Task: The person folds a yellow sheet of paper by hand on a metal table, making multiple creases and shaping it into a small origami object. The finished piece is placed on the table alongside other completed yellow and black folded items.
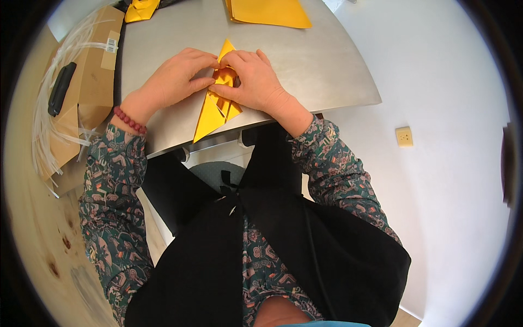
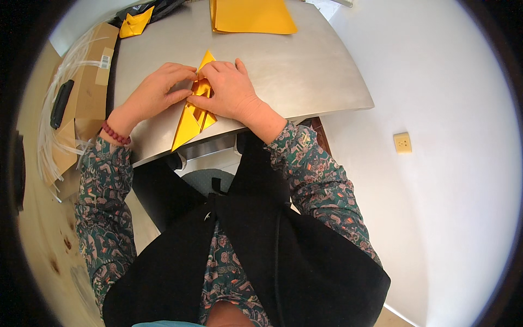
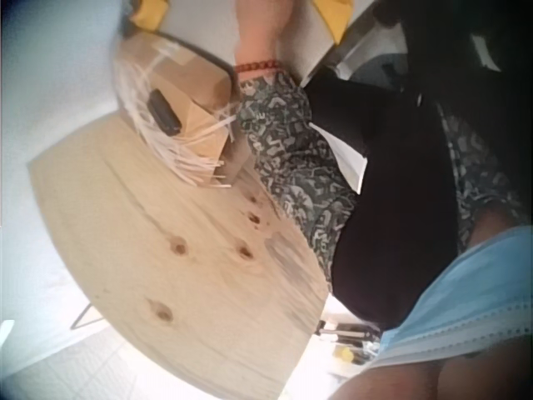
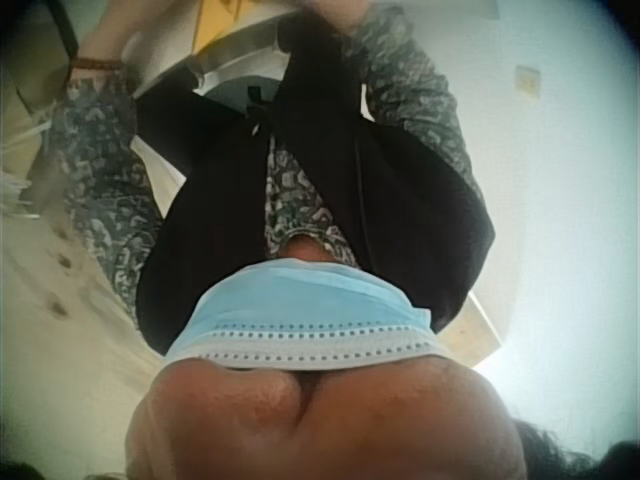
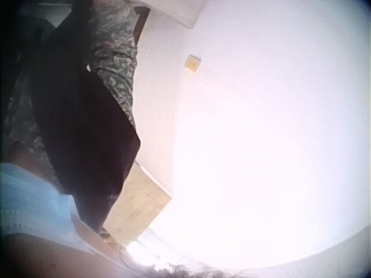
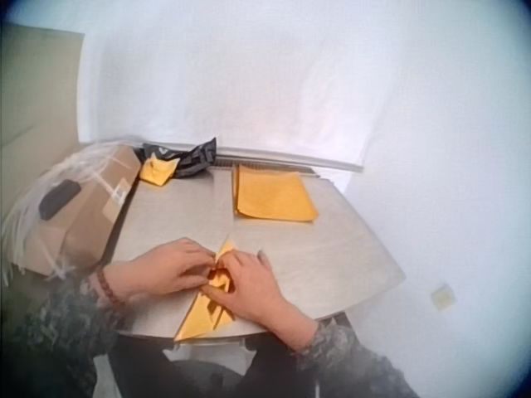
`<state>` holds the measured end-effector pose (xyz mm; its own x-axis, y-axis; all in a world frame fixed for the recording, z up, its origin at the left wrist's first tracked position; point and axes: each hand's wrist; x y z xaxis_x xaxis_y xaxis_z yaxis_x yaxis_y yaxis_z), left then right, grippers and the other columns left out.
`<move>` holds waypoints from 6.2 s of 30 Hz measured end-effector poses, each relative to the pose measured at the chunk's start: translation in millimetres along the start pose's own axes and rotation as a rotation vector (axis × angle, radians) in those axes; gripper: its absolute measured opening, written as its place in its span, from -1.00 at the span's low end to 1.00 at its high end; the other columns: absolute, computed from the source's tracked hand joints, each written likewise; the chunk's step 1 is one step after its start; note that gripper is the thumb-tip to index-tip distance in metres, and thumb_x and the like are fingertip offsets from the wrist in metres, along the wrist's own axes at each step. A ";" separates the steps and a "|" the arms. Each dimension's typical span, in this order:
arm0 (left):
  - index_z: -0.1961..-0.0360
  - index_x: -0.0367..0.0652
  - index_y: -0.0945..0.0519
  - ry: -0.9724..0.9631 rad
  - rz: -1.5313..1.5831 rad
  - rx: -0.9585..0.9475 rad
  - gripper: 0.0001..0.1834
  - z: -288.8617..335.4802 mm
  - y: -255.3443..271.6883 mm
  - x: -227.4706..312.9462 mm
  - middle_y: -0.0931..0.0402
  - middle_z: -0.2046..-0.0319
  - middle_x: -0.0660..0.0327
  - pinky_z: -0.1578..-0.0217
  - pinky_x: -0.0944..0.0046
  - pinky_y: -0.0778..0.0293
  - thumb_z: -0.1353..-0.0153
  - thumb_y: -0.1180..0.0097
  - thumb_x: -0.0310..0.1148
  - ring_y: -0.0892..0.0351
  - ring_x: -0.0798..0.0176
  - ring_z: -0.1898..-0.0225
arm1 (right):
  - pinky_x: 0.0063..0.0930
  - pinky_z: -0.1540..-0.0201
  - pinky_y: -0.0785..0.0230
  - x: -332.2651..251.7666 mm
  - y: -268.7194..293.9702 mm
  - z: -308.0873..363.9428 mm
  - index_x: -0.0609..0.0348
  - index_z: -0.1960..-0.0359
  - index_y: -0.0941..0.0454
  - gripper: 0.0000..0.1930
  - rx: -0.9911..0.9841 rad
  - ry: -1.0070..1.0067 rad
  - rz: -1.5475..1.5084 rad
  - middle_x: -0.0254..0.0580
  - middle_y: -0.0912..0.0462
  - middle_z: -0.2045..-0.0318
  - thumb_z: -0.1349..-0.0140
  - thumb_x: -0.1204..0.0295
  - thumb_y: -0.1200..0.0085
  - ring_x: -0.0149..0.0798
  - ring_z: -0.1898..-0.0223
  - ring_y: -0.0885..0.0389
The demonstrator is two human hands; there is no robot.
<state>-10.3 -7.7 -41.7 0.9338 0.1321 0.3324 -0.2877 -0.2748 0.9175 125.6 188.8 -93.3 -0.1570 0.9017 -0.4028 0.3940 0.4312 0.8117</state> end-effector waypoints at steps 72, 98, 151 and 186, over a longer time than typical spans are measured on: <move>-0.48 -0.06 -0.44 0.192 -0.141 -0.402 -0.10 -51.9 18.8 -4.5 -0.56 -0.34 0.07 -0.42 0.01 -0.42 -0.11 -0.57 -0.22 -0.39 -0.11 -0.41 | 0.06 -0.48 -0.29 2.4 23.0 61.0 0.11 -0.31 -0.63 -0.47 0.027 0.189 0.094 -0.03 -0.62 -0.33 -0.44 0.06 -0.21 0.15 -0.43 -0.45; 0.04 -0.16 -0.62 -0.063 0.004 0.027 -0.80 25.3 -16.0 53.1 -0.65 0.10 0.10 -0.08 0.04 -0.56 -0.33 -0.20 -0.56 -0.59 -0.06 -0.08 | -0.14 -0.28 -0.48 -14.0 28.3 88.0 0.05 0.02 -0.67 -0.62 0.184 0.289 -0.081 -0.29 -0.72 -0.02 -0.16 0.27 -0.46 -0.11 -0.17 -0.62; 0.26 -0.27 -0.70 0.174 0.062 0.179 -0.85 50.2 -27.2 60.8 -0.74 0.10 0.15 -0.14 0.01 -0.47 -0.32 -0.37 -0.39 -0.58 -0.05 -0.13 | -0.27 0.07 -0.29 -31.4 17.8 69.0 0.05 0.39 -0.66 -0.79 0.161 -0.089 -0.163 -0.34 -0.59 0.42 -0.36 0.26 -0.31 -0.16 0.28 -0.48; 0.33 -0.19 -0.71 0.429 -0.108 0.115 -0.69 20.3 -36.5 68.6 -0.65 0.15 0.19 -0.01 0.03 -0.46 -0.33 -0.36 -0.14 -0.59 0.01 0.05 | -0.10 0.09 -0.35 -33.3 17.3 69.5 0.05 0.50 -0.58 -0.76 0.116 -0.174 -0.182 -0.24 -0.64 0.41 -0.22 0.24 -0.30 -0.02 0.23 -0.59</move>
<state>68.5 -8.0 -56.8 0.7777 0.5415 0.3193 -0.1456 -0.3390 0.9295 200.6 164.0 -95.2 -0.0807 0.7862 -0.6127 0.4759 0.5705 0.6694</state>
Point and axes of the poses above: each hand's wrist, its own z-axis away from the middle knuckle, its own y-axis out of the back of the hand, x = y × z
